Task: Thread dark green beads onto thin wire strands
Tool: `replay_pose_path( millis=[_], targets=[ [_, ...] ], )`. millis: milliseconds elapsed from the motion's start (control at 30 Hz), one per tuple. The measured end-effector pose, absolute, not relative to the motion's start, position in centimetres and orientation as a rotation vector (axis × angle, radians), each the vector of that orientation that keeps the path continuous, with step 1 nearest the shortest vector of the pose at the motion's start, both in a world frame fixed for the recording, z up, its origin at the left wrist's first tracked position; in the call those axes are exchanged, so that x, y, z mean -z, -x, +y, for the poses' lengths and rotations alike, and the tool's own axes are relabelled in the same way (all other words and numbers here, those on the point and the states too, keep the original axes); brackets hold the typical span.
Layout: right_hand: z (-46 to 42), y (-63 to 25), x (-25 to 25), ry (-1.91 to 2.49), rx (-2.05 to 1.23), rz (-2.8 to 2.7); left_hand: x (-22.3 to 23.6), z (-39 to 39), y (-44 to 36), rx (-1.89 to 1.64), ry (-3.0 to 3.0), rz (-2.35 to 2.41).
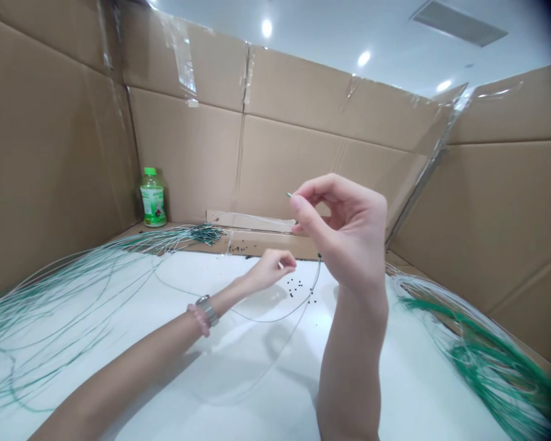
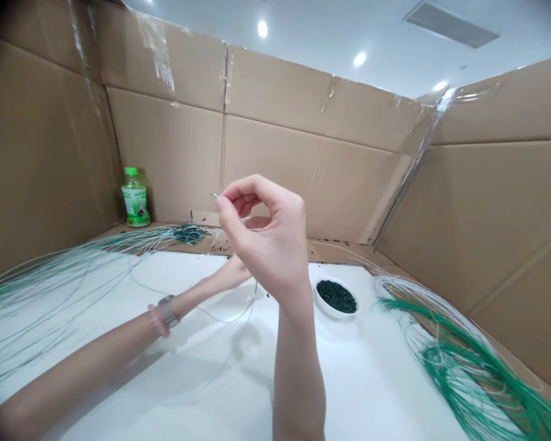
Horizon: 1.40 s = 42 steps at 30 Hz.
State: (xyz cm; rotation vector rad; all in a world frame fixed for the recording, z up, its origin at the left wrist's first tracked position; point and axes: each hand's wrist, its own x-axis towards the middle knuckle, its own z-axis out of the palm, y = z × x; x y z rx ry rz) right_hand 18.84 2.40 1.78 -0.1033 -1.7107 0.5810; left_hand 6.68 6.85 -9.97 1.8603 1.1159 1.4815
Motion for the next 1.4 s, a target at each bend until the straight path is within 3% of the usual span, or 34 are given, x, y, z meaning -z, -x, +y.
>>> replay_pose_path(
  millis=[133, 200, 333, 1400],
  targets=[
    [1.1, -18.2, -1.5, 0.091, -0.434, -1.633, 4.7, 3.2, -4.5, -1.827, -1.663, 0.957],
    [0.2, -17.8, -1.3, 0.097, -0.343, -1.595, 2.6, 0.8, -3.7, -2.046, -1.445, 0.658],
    [-1.2, -16.9, -0.9, 0.109, -0.281, -1.644, 0.4, -2.7, -3.3, -2.08, -1.415, 0.427],
    [-1.3, -16.2, -0.4, 0.085, -0.274, -1.737, 0.7, -3.1, -2.8, -2.067, -1.602, 0.406]
  ],
)
